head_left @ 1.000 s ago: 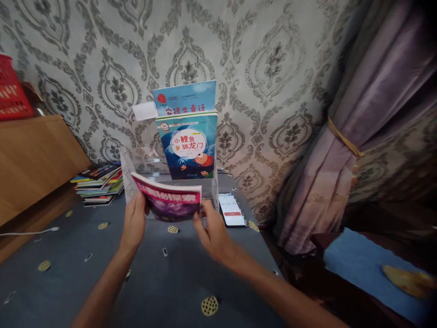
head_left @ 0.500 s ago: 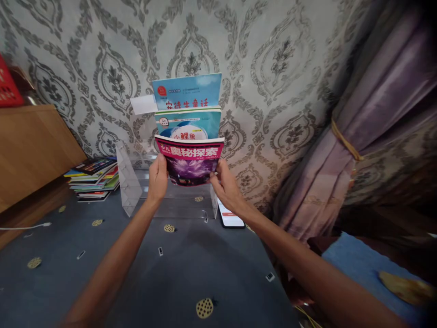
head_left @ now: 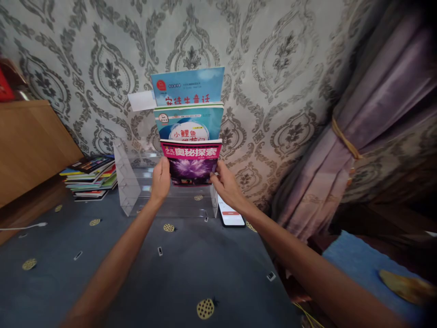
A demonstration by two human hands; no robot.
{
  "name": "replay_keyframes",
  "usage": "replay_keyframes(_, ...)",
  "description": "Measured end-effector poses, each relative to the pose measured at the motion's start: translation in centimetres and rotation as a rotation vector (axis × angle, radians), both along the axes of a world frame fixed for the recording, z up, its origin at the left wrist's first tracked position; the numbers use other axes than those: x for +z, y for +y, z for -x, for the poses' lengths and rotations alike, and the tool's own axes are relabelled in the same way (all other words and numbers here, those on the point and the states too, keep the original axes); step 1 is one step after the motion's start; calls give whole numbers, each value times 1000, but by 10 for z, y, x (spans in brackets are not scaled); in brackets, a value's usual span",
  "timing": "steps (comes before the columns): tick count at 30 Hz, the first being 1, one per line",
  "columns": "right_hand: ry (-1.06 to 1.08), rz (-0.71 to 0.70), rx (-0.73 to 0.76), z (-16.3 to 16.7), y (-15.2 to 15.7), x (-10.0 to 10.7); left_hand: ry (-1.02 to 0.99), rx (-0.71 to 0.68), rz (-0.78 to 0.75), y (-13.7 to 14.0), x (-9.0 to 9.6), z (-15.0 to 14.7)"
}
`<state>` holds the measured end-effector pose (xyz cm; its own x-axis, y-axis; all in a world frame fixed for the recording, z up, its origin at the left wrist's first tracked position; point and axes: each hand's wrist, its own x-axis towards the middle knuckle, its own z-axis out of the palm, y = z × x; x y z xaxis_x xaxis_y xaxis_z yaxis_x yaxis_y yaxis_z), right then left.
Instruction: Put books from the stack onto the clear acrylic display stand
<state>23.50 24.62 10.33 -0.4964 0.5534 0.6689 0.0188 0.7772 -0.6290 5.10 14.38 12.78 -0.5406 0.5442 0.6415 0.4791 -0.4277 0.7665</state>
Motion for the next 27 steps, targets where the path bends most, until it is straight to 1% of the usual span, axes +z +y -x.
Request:
replay_keyframes(5, -17, -92, -85, 1, -2, -5, 50, 30, 125, 2, -21, 14)
replay_keyframes(8, 28, -136, -140, 5, -4, -12, 128, 41, 193, -1, -26, 18)
replay_keyframes(11, 101, -132, -176, 8, -6, -16, 300, 151, 248, -7, -24, 19)
replay_keyframes(13, 133, -100, -184, 9, -7, -16, 411, 229, 292, -11, -21, 17)
replay_keyframes(16, 145, -51, -186, 9, -8, -14, 522, 300, 359, -15, -19, 15)
replay_keyframes(19, 153, -47, -186, 8, -7, -13, 548, 335, 410, -17, -19, 13)
replay_keyframes(23, 190, -115, -227, 6, -4, -14, 528, 326, 430, -15, -19, 10)
replay_keyframes(27, 215, -167, -279, 2, -2, -15, 562, 317, 449, -13, -17, 8)
